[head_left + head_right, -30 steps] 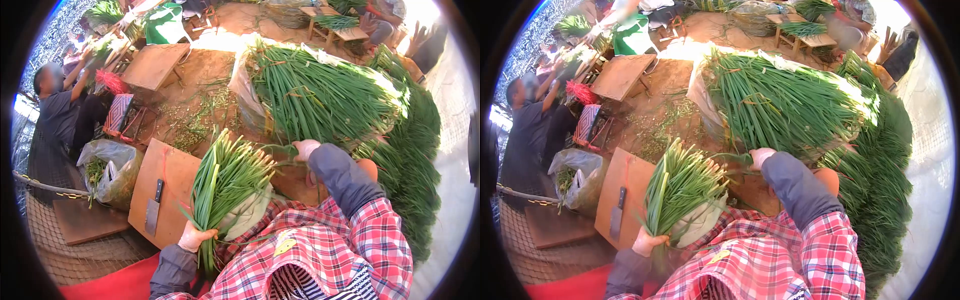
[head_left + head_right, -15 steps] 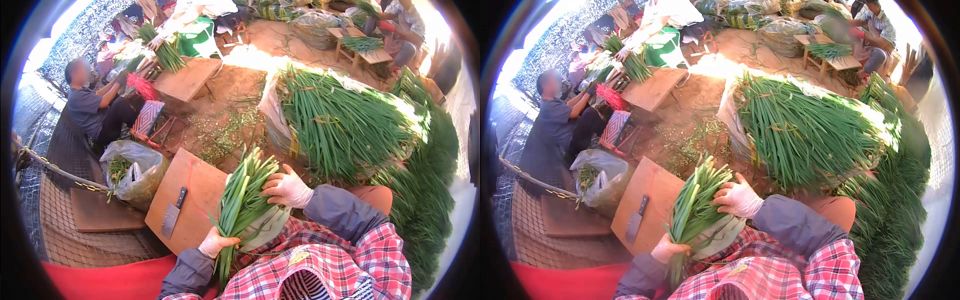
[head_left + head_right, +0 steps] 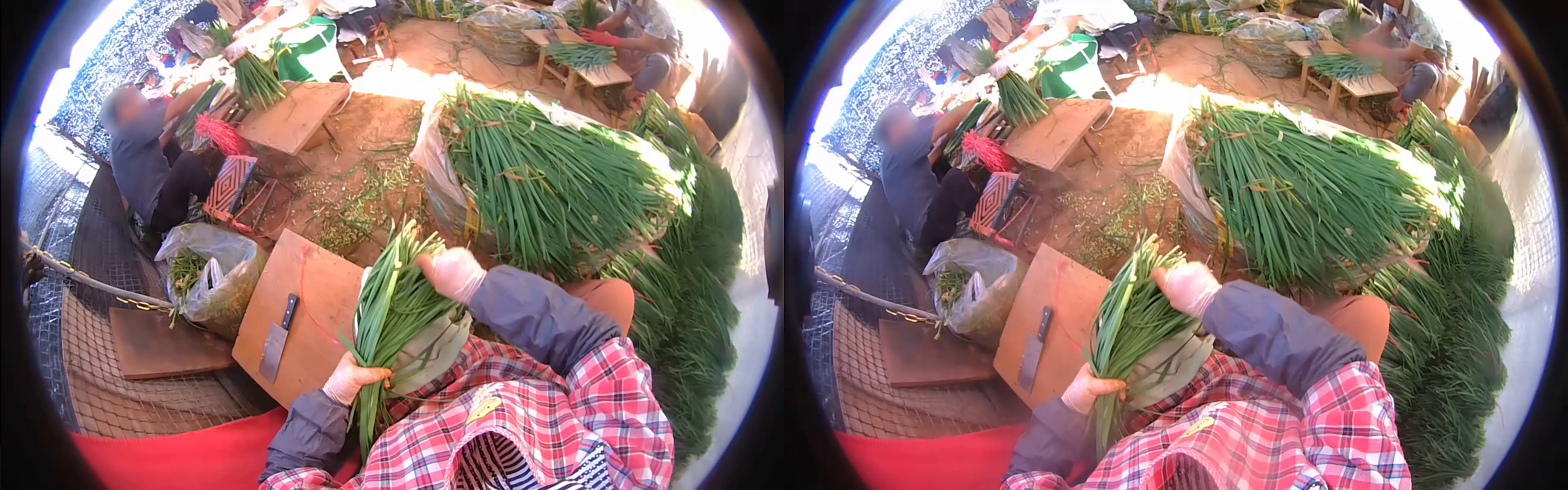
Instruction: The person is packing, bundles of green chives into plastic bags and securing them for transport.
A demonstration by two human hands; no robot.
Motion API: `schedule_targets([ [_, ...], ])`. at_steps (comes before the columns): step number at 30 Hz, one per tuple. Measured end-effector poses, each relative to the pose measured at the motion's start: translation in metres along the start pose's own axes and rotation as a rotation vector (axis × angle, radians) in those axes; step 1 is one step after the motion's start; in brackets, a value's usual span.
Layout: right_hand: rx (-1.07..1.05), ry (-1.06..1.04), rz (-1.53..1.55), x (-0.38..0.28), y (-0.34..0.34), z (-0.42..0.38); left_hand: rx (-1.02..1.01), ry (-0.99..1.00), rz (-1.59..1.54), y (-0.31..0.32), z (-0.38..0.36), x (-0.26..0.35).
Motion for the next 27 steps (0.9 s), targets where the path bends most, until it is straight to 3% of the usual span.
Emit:
schedule_targets([
  [2,-0.063,0.383,-0.086,0.05,-0.003,0.006,0.003,0.014,0.038,-0.007,-0.001,-0.005],
  [4,-0.278,0.666,-0.025,0.109,-0.011,-0.006,-0.01,0.019,-0.005,-0.017,-0.006,-0.009],
  [7,-0.945,0.266,-0.336,0.12,0.018,-0.029,0.02,0.046,-0.028,-0.017,-0.002,-0.015],
  [10,-0.2,0.376,0.382,0.113,-0.001,-0.04,-0.061,0.088,0.079,-0.017,0.003,-0.012],
  [12,-0.425,0.523,0.903,0.065,-0.073,-0.026,-0.032,0.091,0.132,-0.019,0.006,-0.016],
  [14,-0.46,0.173,0.468,0.041,-0.044,-0.016,-0.012,0.12,0.185,-0.019,0.007,-0.015],
  [15,-0.391,0.179,0.567,0.035,-0.027,-0.019,-0.005,0.124,0.195,-0.017,0.008,-0.013],
  [16,-0.328,0.275,0.47,0.038,-0.013,-0.018,0.004,0.131,0.2,-0.013,0.006,-0.012],
  [18,-0.035,0.515,0.568,0.085,0.021,-0.026,0.016,0.124,0.187,-0.014,0.003,-0.015],
  [20,-0.22,0.774,0.393,0.131,0.016,-0.032,0.009,0.114,0.164,-0.02,0.001,-0.017],
  [23,-0.058,0.393,0.39,0.089,-0.037,-0.028,0.018,0.048,0.048,-0.018,0.004,-0.009],
  [24,0.037,0.262,0.575,0.074,-0.036,-0.023,0.028,0.05,0.043,-0.014,0.005,-0.004],
  [26,-0.209,0.196,0.634,0.057,-0.046,-0.012,0.057,0.054,0.041,-0.005,0.005,0.006],
  [27,0.002,0.363,0.491,0.056,-0.035,-0.011,0.065,0.08,0.026,-0.006,0.005,0.006],
])
Point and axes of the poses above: each hand's wrist, its own z-axis towards the middle knuckle, its own y-axis out of the palm, x = y × z, the point moved 1 cm from there along z, towards the middle knuckle, and after that the axes turned 9 degrees about -z, right-handed, at the moved point
